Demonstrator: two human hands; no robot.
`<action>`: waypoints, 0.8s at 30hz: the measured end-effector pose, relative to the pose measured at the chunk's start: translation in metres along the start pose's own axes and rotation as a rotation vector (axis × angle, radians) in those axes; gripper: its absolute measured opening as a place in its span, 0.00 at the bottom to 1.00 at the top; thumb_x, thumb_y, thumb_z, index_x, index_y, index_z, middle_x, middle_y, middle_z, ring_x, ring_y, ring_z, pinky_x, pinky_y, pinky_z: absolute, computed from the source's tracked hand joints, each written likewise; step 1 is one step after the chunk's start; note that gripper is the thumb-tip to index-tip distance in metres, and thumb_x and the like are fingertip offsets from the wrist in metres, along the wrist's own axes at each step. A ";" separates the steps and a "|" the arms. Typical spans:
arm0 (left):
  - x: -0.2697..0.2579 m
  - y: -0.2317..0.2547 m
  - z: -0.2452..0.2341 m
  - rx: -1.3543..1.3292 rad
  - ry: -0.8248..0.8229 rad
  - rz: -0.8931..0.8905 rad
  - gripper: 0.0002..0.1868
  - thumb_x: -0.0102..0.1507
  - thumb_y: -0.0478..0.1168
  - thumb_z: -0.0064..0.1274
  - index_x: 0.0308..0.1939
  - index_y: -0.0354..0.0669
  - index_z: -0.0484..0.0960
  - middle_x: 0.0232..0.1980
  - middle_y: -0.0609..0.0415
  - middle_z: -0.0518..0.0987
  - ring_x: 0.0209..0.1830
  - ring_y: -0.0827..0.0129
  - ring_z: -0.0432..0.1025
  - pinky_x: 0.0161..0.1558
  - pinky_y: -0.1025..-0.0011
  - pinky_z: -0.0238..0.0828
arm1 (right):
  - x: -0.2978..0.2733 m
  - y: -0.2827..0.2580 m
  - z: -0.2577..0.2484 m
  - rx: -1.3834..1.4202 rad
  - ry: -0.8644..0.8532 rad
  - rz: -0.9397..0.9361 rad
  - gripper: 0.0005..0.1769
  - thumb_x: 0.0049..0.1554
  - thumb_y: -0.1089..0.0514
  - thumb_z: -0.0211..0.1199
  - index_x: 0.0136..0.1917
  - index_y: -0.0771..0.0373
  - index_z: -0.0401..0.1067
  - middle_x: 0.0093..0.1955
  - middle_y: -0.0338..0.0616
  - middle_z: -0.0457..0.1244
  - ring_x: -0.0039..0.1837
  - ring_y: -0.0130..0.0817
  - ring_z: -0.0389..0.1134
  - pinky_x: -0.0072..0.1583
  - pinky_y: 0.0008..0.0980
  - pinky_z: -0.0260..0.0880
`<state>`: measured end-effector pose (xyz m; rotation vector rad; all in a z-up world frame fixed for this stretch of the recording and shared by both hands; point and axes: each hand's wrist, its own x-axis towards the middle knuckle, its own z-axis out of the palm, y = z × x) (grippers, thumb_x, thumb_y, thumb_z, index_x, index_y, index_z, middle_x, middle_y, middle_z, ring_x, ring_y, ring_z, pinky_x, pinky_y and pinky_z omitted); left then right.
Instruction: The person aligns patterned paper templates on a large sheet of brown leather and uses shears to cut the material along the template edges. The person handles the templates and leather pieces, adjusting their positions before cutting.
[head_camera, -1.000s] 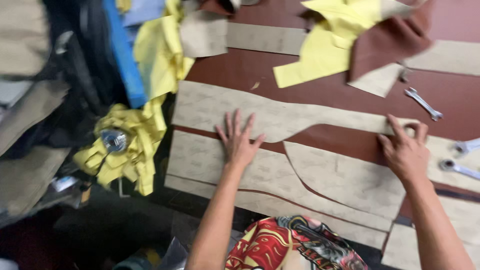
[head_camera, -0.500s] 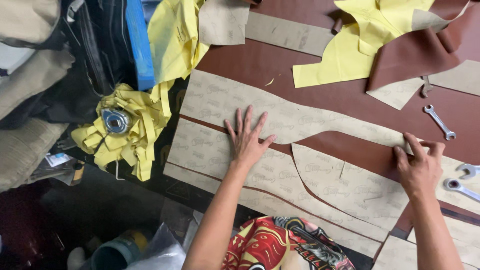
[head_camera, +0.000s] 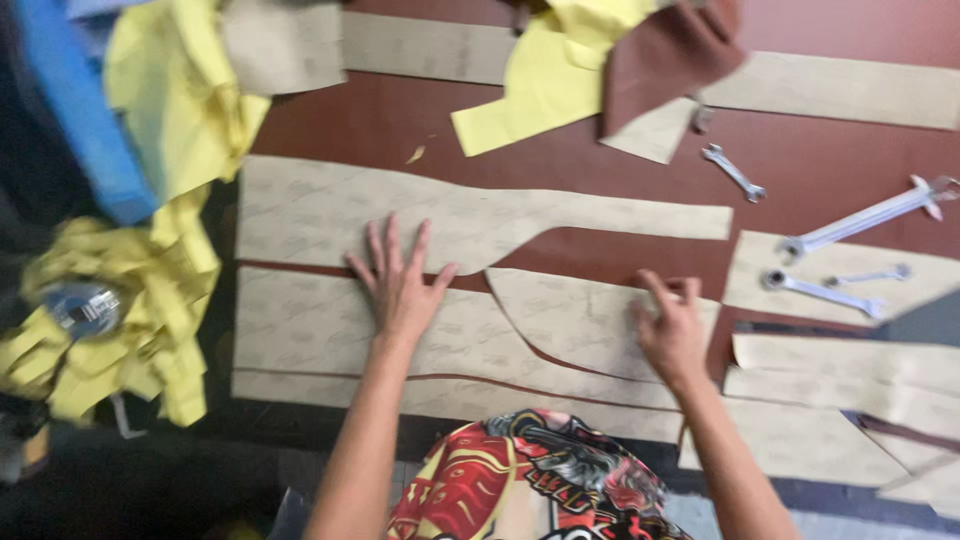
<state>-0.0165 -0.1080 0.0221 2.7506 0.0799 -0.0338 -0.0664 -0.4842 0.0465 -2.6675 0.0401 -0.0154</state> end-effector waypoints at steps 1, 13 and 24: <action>-0.002 0.002 0.001 -0.017 0.030 0.033 0.41 0.60 0.62 0.60 0.74 0.58 0.68 0.81 0.42 0.51 0.82 0.40 0.39 0.69 0.23 0.25 | -0.013 -0.006 0.000 0.012 -0.042 0.096 0.27 0.56 0.58 0.68 0.69 0.49 0.70 0.60 0.53 0.60 0.42 0.46 0.69 0.45 0.43 0.70; -0.028 0.073 0.044 -0.047 0.074 0.429 0.20 0.61 0.44 0.61 0.57 0.52 0.84 0.58 0.55 0.76 0.63 0.56 0.66 0.63 0.51 0.58 | -0.087 0.042 0.004 0.085 0.318 0.606 0.26 0.54 0.59 0.69 0.65 0.64 0.69 0.57 0.56 0.64 0.57 0.52 0.68 0.58 0.46 0.68; -0.024 0.078 0.044 -0.075 0.018 0.396 0.17 0.62 0.44 0.62 0.55 0.50 0.85 0.55 0.55 0.76 0.60 0.56 0.66 0.61 0.52 0.58 | -0.091 0.060 0.007 0.194 0.383 0.504 0.18 0.53 0.64 0.68 0.57 0.61 0.72 0.46 0.48 0.65 0.51 0.49 0.68 0.53 0.45 0.68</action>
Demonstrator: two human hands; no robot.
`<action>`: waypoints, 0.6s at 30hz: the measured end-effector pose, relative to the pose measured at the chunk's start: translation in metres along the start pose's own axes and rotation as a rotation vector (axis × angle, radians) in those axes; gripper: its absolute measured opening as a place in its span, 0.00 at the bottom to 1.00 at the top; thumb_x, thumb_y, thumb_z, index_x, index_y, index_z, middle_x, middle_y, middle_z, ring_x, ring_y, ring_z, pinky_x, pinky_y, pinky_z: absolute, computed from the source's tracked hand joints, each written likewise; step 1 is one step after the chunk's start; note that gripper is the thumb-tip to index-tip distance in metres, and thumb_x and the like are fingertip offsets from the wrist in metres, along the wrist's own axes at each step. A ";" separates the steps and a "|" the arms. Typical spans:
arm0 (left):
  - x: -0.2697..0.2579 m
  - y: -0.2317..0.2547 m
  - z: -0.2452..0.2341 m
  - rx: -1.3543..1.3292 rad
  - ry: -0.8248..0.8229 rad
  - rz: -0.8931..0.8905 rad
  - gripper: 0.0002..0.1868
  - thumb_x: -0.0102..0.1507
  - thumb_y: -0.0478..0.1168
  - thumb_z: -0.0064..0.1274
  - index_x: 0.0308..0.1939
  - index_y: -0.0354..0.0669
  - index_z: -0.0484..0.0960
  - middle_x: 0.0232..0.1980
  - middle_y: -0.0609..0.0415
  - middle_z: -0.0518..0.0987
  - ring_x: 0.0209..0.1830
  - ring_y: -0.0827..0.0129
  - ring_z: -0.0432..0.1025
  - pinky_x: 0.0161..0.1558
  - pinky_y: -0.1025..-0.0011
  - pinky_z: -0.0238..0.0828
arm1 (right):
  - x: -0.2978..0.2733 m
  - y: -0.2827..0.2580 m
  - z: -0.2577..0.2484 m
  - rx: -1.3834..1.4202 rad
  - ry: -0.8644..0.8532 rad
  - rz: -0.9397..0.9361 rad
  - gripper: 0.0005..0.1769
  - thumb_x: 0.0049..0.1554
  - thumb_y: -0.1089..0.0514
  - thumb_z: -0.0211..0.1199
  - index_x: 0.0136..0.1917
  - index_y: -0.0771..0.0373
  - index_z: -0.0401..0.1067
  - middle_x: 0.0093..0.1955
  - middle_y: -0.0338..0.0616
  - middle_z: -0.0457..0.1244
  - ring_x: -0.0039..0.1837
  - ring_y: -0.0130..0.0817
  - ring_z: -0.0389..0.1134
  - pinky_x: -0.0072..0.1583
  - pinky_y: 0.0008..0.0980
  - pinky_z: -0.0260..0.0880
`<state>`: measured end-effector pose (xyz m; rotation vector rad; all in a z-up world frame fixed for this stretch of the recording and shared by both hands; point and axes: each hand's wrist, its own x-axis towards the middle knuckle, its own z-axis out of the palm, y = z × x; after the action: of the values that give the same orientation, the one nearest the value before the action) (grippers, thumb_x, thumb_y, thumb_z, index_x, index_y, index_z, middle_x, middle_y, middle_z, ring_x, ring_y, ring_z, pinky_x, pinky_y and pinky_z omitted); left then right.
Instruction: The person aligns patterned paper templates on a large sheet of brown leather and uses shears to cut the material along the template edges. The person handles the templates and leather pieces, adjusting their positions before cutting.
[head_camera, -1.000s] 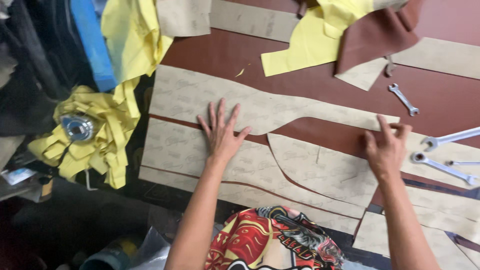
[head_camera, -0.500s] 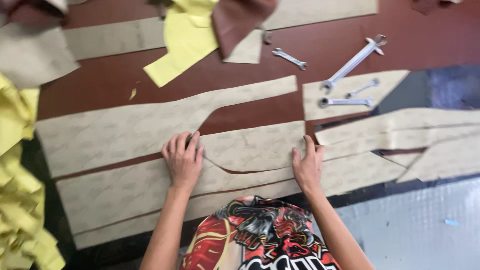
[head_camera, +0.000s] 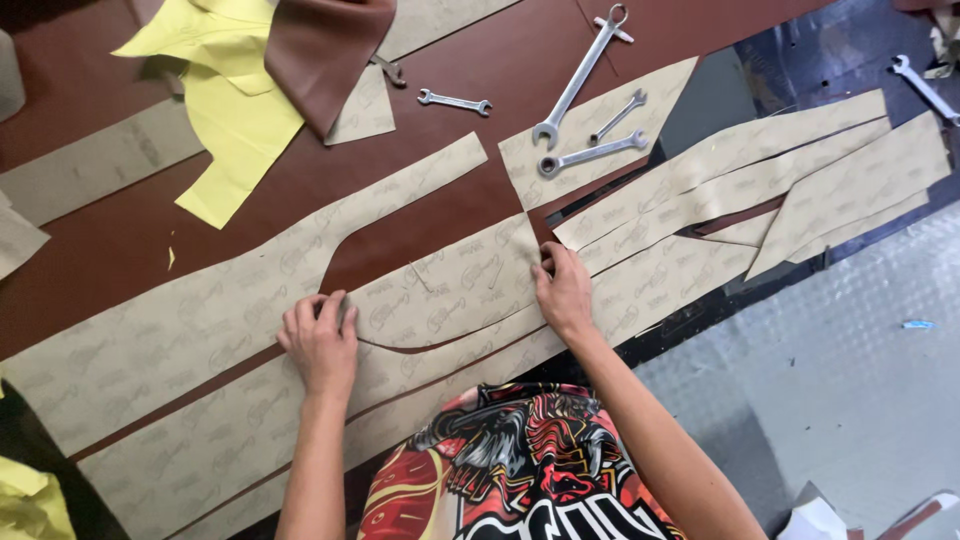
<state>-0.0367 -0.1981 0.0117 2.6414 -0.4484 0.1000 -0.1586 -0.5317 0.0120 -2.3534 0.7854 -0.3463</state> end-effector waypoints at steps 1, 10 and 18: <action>-0.002 -0.001 -0.001 0.000 -0.011 -0.005 0.17 0.62 0.44 0.62 0.55 0.50 0.85 0.55 0.55 0.75 0.60 0.56 0.66 0.61 0.51 0.58 | -0.002 -0.002 -0.002 -0.007 -0.010 0.008 0.18 0.53 0.63 0.68 0.58 0.61 0.72 0.47 0.49 0.65 0.50 0.49 0.68 0.53 0.45 0.68; -0.001 0.010 -0.004 0.027 0.047 0.009 0.17 0.63 0.42 0.60 0.56 0.50 0.84 0.58 0.52 0.74 0.62 0.54 0.66 0.60 0.50 0.60 | -0.010 -0.019 -0.018 0.080 0.008 0.023 0.16 0.57 0.62 0.64 0.59 0.62 0.72 0.50 0.53 0.63 0.50 0.50 0.68 0.51 0.45 0.69; -0.015 0.065 0.022 -0.021 -0.002 0.094 0.15 0.60 0.40 0.60 0.51 0.52 0.84 0.58 0.57 0.76 0.62 0.56 0.66 0.61 0.50 0.61 | -0.035 -0.007 -0.032 0.061 -0.001 0.034 0.11 0.58 0.59 0.62 0.54 0.63 0.75 0.48 0.52 0.64 0.50 0.55 0.68 0.50 0.46 0.68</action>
<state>-0.0723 -0.2583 0.0181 2.6001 -0.5711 0.1217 -0.1964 -0.5212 0.0397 -2.2804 0.8022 -0.3505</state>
